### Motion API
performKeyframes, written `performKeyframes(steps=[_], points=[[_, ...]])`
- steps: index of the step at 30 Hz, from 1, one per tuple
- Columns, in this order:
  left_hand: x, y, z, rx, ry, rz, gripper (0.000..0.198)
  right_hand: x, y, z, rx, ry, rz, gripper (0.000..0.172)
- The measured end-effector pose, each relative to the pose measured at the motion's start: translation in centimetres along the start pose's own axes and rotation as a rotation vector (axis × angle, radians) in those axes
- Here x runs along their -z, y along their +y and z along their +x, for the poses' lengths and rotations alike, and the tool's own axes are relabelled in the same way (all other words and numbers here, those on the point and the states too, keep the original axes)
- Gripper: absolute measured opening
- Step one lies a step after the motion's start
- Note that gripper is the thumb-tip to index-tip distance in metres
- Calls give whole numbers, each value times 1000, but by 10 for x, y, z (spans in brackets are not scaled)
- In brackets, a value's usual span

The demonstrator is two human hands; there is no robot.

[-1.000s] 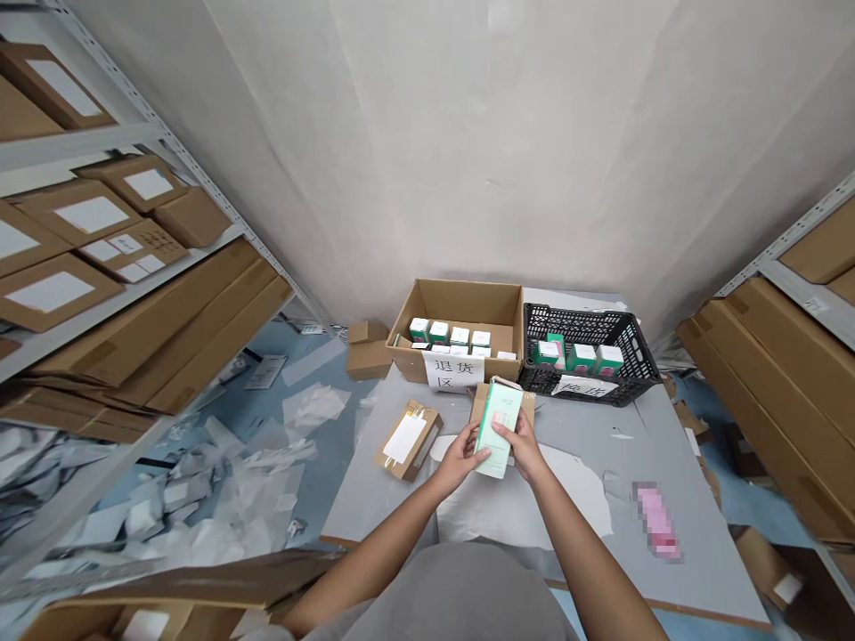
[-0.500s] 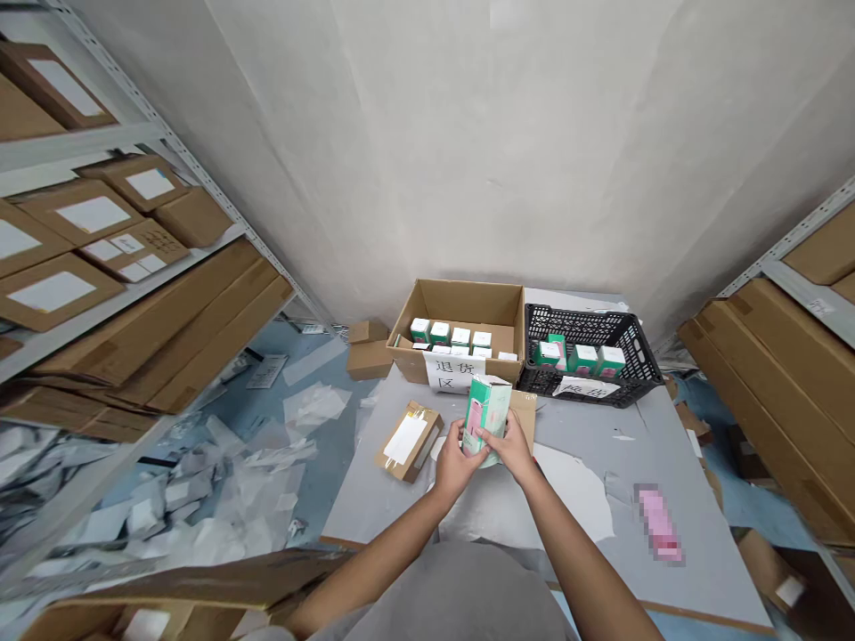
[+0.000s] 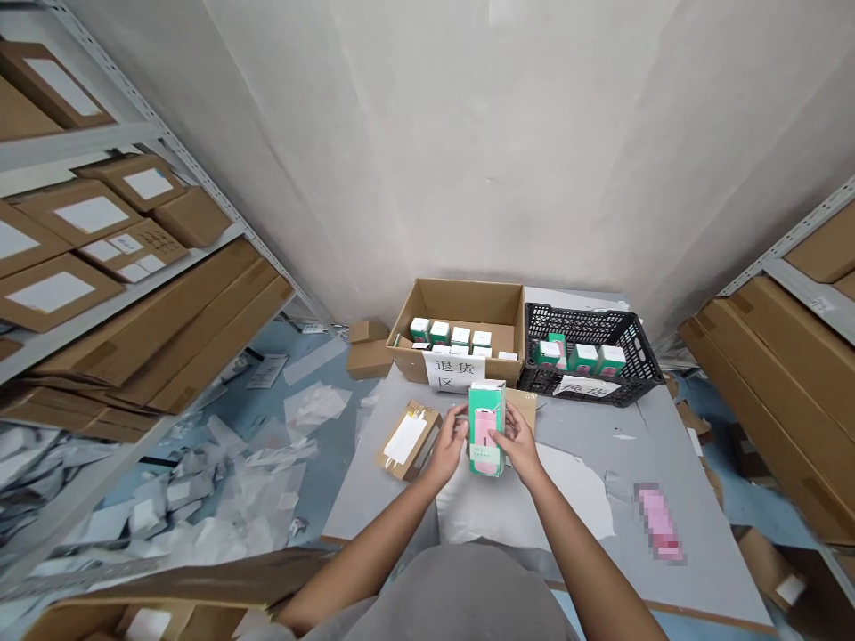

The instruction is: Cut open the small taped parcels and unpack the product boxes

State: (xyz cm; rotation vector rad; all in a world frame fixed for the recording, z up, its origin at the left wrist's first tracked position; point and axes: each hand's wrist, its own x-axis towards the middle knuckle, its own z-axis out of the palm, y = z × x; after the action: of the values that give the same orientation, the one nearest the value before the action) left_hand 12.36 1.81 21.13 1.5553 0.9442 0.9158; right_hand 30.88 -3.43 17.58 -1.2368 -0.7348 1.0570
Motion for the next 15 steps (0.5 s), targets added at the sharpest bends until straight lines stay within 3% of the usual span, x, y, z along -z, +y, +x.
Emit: performKeyframes(steps=[2, 6, 8, 12, 15], points=[[10, 15, 22, -39, -28, -93, 58, 2, -2, -6, -7, -60, 15, 86], [28, 48, 61, -128, -307, -49, 50, 3, -3, -17, -16, -142, 21, 88], [33, 57, 71, -135, -369, -31, 47, 2, -2, -19, -14, -148, 26, 90], [31, 54, 79, -109, -300, -25, 49, 2, 0, -19, -12, -142, 37, 90], [23, 47, 84, -5, -196, -29, 63, 4, 0, -22, -30, -153, 24, 90]])
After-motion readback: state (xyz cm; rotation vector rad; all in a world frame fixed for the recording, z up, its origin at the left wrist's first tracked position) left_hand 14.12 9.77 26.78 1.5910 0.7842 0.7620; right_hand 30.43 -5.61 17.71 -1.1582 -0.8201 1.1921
